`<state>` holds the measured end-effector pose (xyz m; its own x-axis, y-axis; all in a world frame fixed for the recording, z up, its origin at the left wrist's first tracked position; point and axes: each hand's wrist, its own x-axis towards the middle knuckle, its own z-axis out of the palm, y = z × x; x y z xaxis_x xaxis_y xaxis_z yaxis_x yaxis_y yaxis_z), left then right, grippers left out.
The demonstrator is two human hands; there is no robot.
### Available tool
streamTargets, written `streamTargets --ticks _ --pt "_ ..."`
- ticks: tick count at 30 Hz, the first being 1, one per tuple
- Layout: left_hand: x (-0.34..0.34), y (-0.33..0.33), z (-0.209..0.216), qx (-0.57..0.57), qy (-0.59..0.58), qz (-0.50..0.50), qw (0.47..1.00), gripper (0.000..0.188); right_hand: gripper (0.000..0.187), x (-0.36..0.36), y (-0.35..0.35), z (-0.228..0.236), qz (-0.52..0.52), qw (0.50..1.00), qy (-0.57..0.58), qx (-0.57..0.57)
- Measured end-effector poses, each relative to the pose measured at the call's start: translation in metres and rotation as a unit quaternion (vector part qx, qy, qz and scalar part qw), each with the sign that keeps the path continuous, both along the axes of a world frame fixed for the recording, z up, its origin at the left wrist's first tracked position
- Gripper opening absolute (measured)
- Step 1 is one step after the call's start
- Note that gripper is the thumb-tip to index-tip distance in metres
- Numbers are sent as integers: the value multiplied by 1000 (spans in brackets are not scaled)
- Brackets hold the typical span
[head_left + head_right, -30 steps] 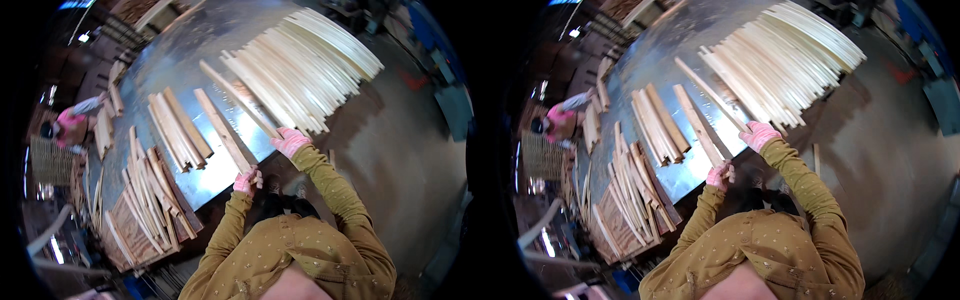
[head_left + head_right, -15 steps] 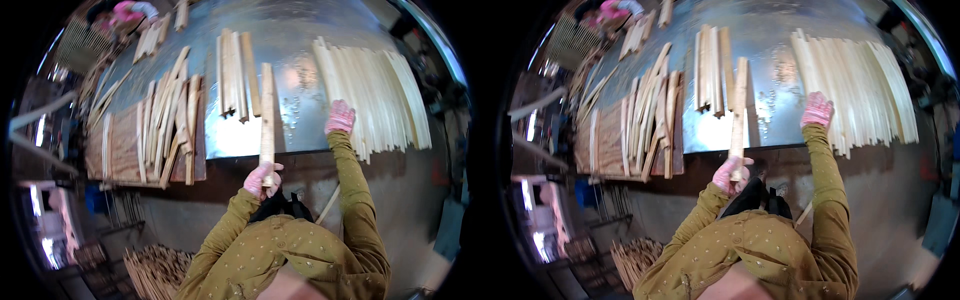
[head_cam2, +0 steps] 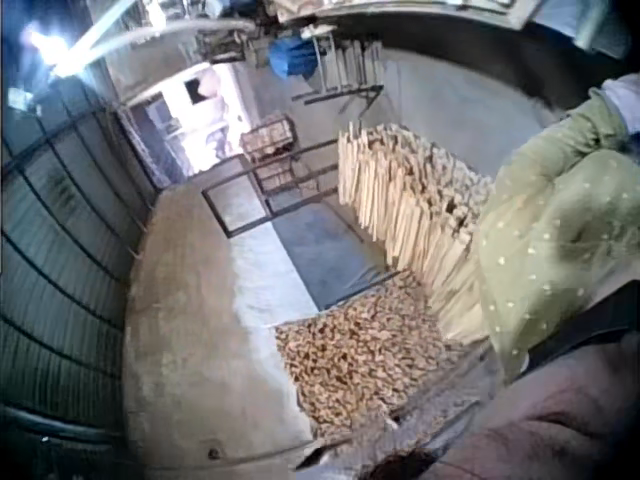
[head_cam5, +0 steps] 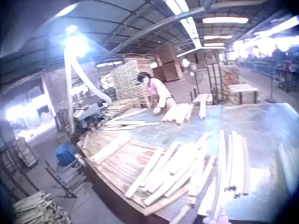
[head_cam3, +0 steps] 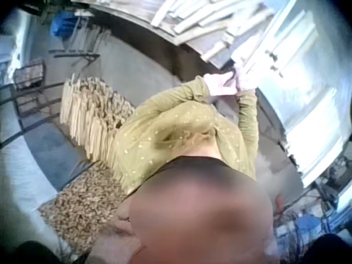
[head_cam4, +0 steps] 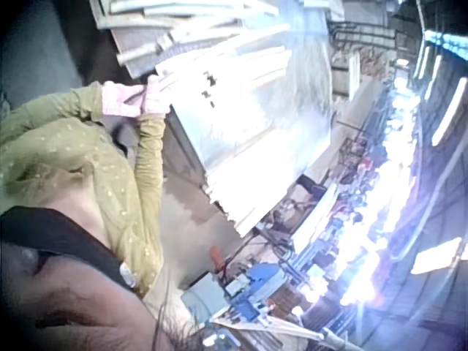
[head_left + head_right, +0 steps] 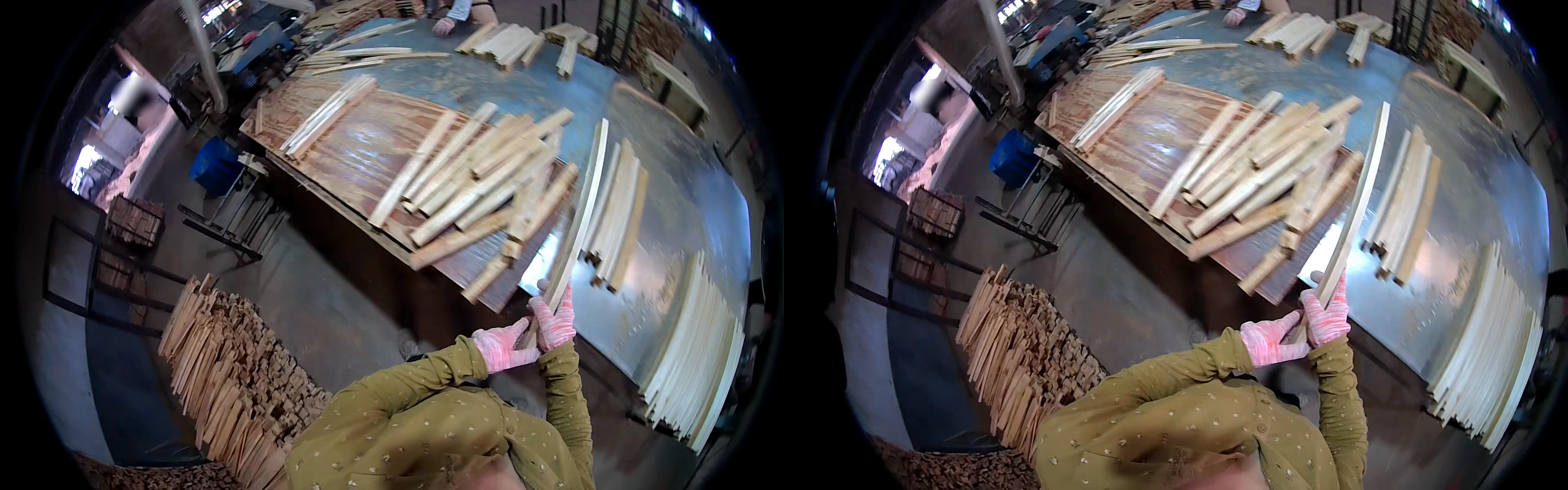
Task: The person sorts and stacks thin wooden strips on a large workbench in a workshop. They pick up strips from a pile, align them, and place them into a neat stack, occasionally moving to different areas of the bench to continue the process.
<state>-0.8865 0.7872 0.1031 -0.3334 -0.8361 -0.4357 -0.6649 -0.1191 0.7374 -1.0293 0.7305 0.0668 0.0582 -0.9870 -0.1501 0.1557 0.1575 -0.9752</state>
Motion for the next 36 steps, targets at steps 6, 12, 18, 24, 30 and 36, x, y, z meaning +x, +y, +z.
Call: streamTargets --ticks 6,12,18,24,30,36 --pt "246 -25 2 -21 133 200 970 57 48 206 -90 -30 52 986 -140 -72" --pt "483 -28 -67 -5 218 538 814 50 44 430 -181 -44 103 994 -8 18" --pt "610 -92 -74 -2 195 563 804 55 50 555 -280 -89 104 971 215 -8" --pt "749 -197 -61 -29 103 500 859 58 55 587 -414 -79 25 937 347 25" --pt "865 -314 -71 -83 100 501 856 48 68 613 -464 -47 11 804 556 211" --pt "924 -441 -77 -196 -102 418 881 72 60 670 -411 -23 -91 794 562 215"
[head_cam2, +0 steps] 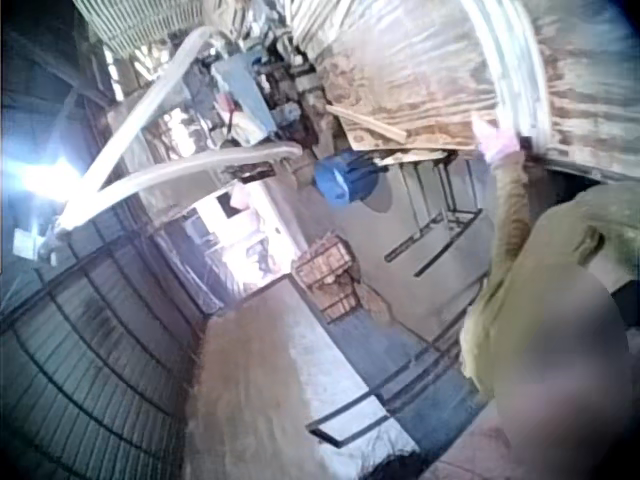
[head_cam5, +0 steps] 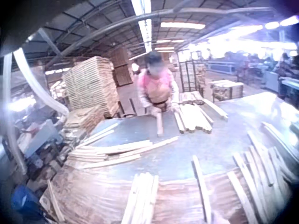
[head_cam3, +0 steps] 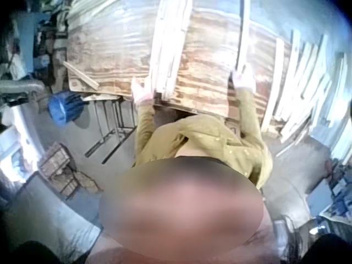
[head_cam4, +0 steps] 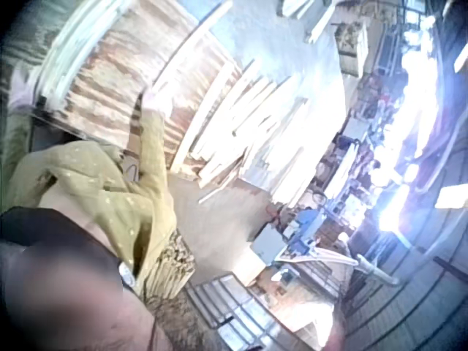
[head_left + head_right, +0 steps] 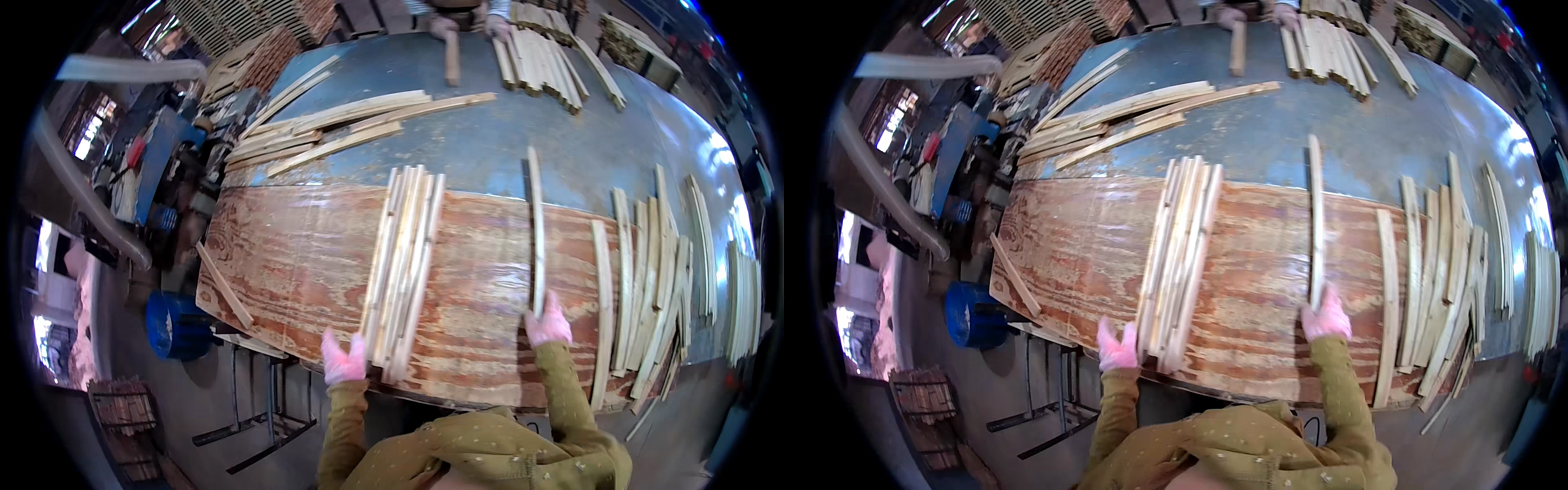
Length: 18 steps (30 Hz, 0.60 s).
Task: The person sorts and stacks thin wooden strips on a large workbench in a workshop. They pick up strips from a pile, align them, and place them into a neat stack, occasionally moving to different areas of the bench to continue the process.
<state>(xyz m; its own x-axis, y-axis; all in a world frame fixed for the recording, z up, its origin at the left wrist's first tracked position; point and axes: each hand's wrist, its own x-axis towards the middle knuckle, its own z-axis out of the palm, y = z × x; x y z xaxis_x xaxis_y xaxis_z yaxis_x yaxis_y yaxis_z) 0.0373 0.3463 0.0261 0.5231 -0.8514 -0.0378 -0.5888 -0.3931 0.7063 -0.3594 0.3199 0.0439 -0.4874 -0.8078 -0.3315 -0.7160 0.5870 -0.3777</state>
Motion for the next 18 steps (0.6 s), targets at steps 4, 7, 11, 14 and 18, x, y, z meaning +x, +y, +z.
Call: streamTargets --ticks 4,7,11,14,18 --pt "59 -113 -19 -27 23 -123 992 75 51 22 10 -30 -71 993 94 7" --pt "116 -219 -21 -33 -81 -217 972 73 50 38 9 -48 -126 976 179 0" --pt "185 -343 -37 -16 -203 -249 947 66 50 75 4 -38 -204 967 149 21" --pt "224 -427 -35 21 -240 -260 935 66 44 88 -5 -40 -108 965 222 -92" --pt "285 -507 -55 39 -339 -251 906 80 38 121 -120 25 -55 974 213 -60"
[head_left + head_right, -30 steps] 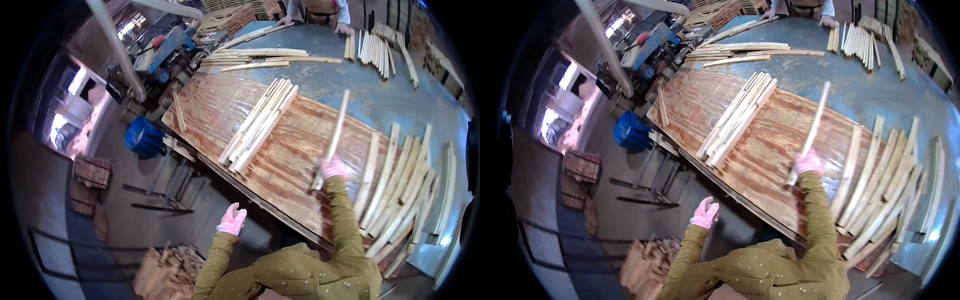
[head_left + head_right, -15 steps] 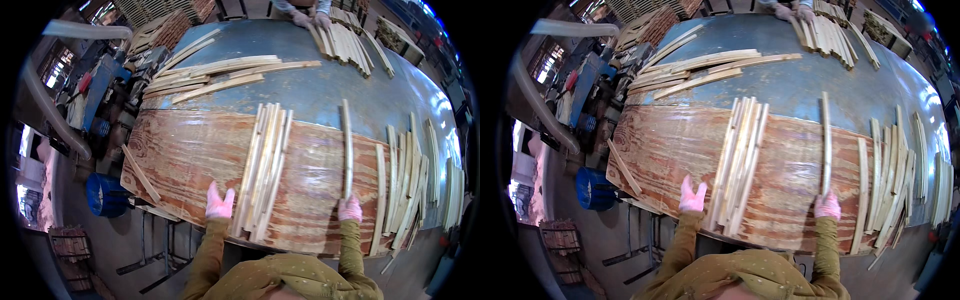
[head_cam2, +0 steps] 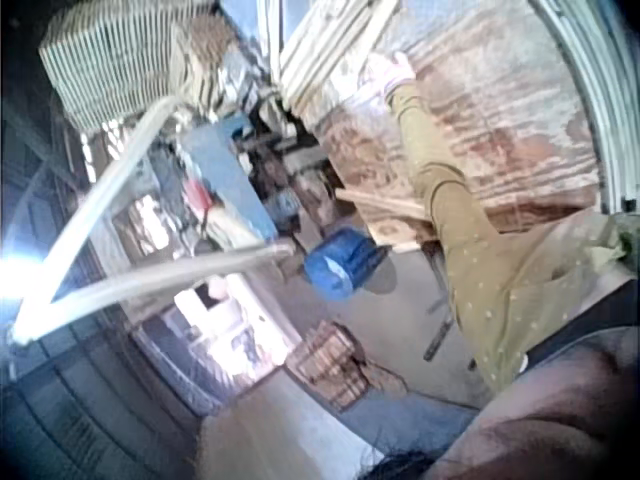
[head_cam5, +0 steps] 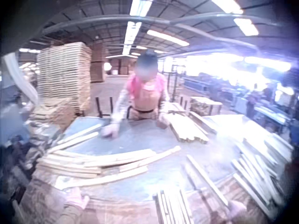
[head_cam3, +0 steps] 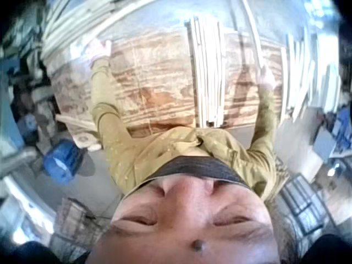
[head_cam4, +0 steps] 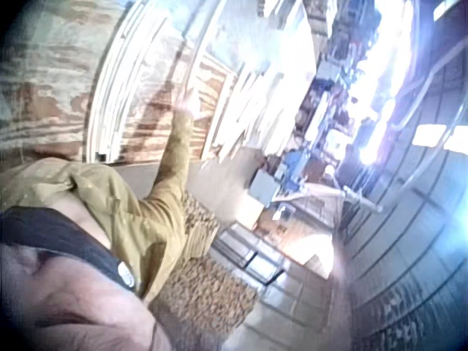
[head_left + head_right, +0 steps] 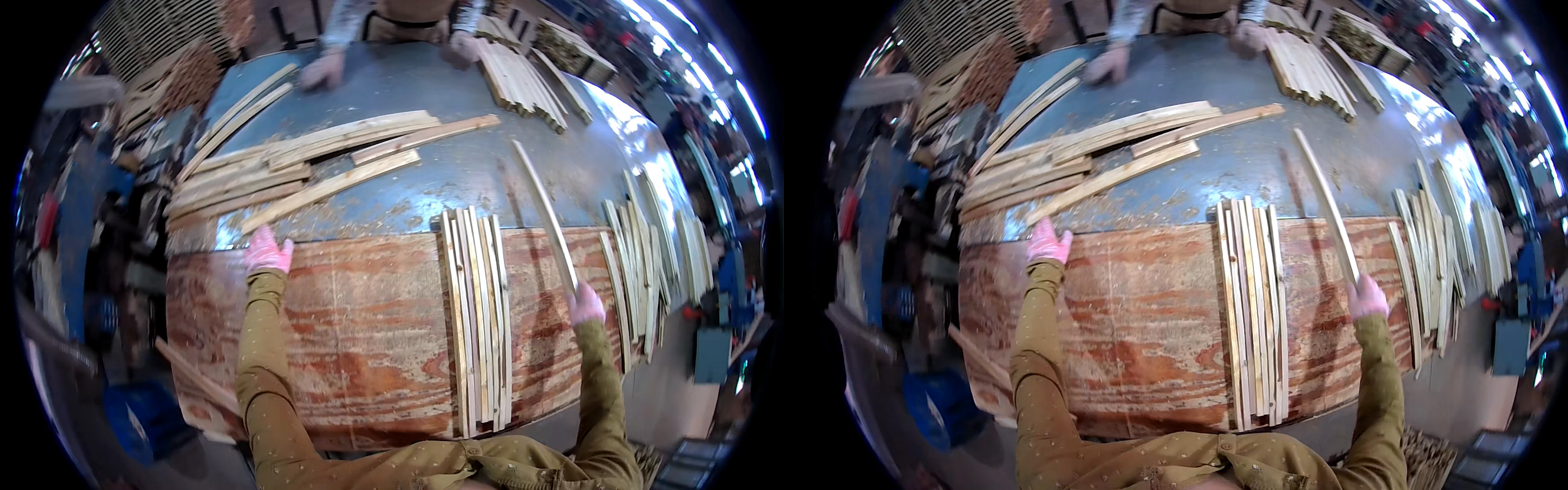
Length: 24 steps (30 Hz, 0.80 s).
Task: The person sorts and stacks thin wooden strips on a large workbench in a workshop. They pick up strips from a pile, align them, and place them into a neat stack, occasionally moving to different areas of the bench to continue the process.
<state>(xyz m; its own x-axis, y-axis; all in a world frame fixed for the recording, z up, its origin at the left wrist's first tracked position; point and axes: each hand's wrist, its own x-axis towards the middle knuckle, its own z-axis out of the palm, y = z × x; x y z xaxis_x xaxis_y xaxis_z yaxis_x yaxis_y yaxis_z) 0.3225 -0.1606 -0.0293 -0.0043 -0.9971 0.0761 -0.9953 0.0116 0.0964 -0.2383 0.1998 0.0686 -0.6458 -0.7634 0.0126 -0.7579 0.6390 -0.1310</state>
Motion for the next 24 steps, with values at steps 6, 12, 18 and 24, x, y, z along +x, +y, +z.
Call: streamTargets --ticks 6,12,18,24 --pt "-21 -77 0 94 -64 -78 990 89 37 -19 -135 14 -61 994 8 87" --pt "1 -102 10 136 -117 -163 970 70 44 -23 -233 -9 -55 993 6 107" --pt "14 -46 47 140 44 -215 965 56 46 -54 -312 -54 -42 994 24 102" --pt "-2 59 30 413 563 -35 715 32 56 -41 -342 -82 17 990 138 33"
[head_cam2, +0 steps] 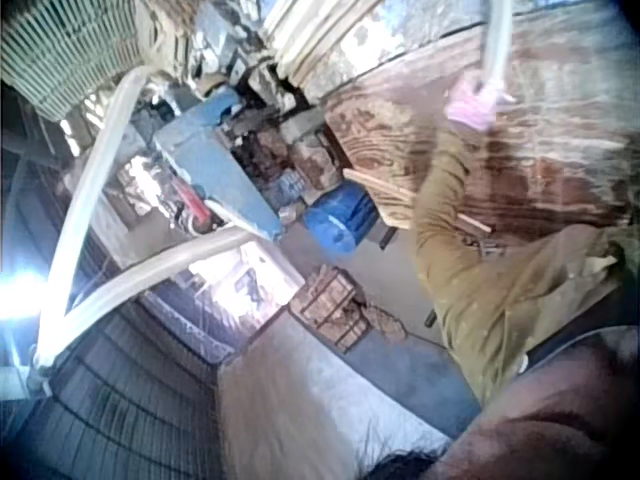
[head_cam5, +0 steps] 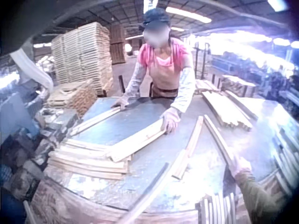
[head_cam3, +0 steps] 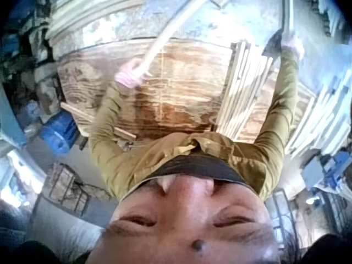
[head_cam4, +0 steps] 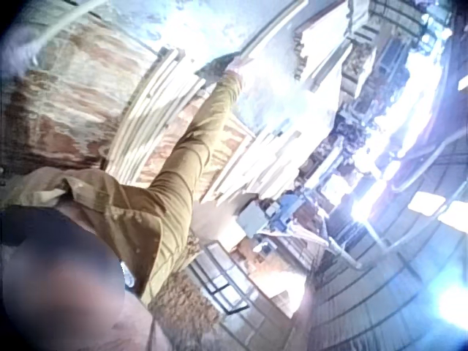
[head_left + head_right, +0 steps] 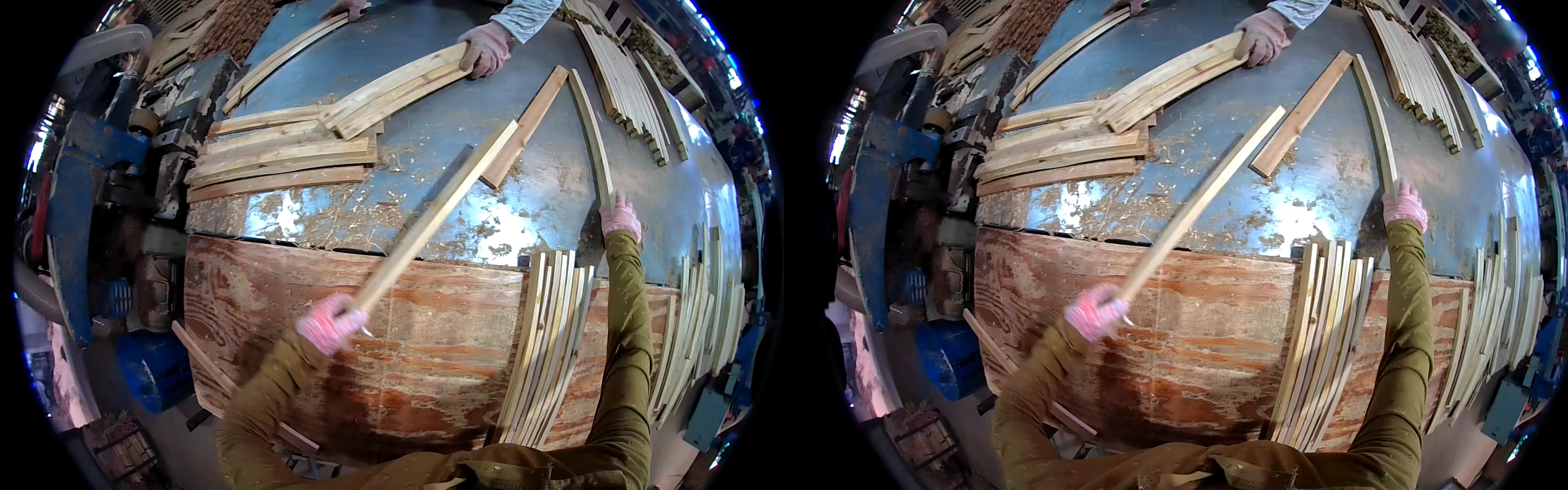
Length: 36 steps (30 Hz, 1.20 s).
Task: The person sorts and stacks thin wooden strips on a large workbench in a workshop. They pick up strips from a pile, align them, and place them into a neat stack, occasionally moving to different areas of the bench to continue the process.
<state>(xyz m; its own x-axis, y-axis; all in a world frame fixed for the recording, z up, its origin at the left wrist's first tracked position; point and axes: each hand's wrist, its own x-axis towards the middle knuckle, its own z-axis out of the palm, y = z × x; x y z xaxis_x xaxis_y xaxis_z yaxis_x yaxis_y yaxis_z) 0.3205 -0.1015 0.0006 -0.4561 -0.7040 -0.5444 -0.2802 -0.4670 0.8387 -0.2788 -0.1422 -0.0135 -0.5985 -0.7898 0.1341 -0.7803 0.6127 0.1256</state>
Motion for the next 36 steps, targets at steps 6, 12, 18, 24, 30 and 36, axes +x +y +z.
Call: streamTargets --ticks 6,12,18,24,30,36 --pt "-97 41 24 169 230 81 955 41 46 125 38 37 207 787 -518 -262" --pt "-228 -51 62 -200 -20 37 979 54 60 162 69 89 246 845 -393 -265" --pt "-310 -158 21 -397 -394 -126 819 68 70 43 104 68 -84 985 -153 -6" --pt "-345 -180 -28 -399 -433 -185 787 87 76 0 115 17 -73 978 -198 -7" --pt "-293 -158 6 -132 -204 -253 937 66 73 -3 72 15 -148 952 -269 -11" --pt "-207 -92 -15 318 343 -58 882 62 43 -62 58 -35 -119 889 -435 -81"
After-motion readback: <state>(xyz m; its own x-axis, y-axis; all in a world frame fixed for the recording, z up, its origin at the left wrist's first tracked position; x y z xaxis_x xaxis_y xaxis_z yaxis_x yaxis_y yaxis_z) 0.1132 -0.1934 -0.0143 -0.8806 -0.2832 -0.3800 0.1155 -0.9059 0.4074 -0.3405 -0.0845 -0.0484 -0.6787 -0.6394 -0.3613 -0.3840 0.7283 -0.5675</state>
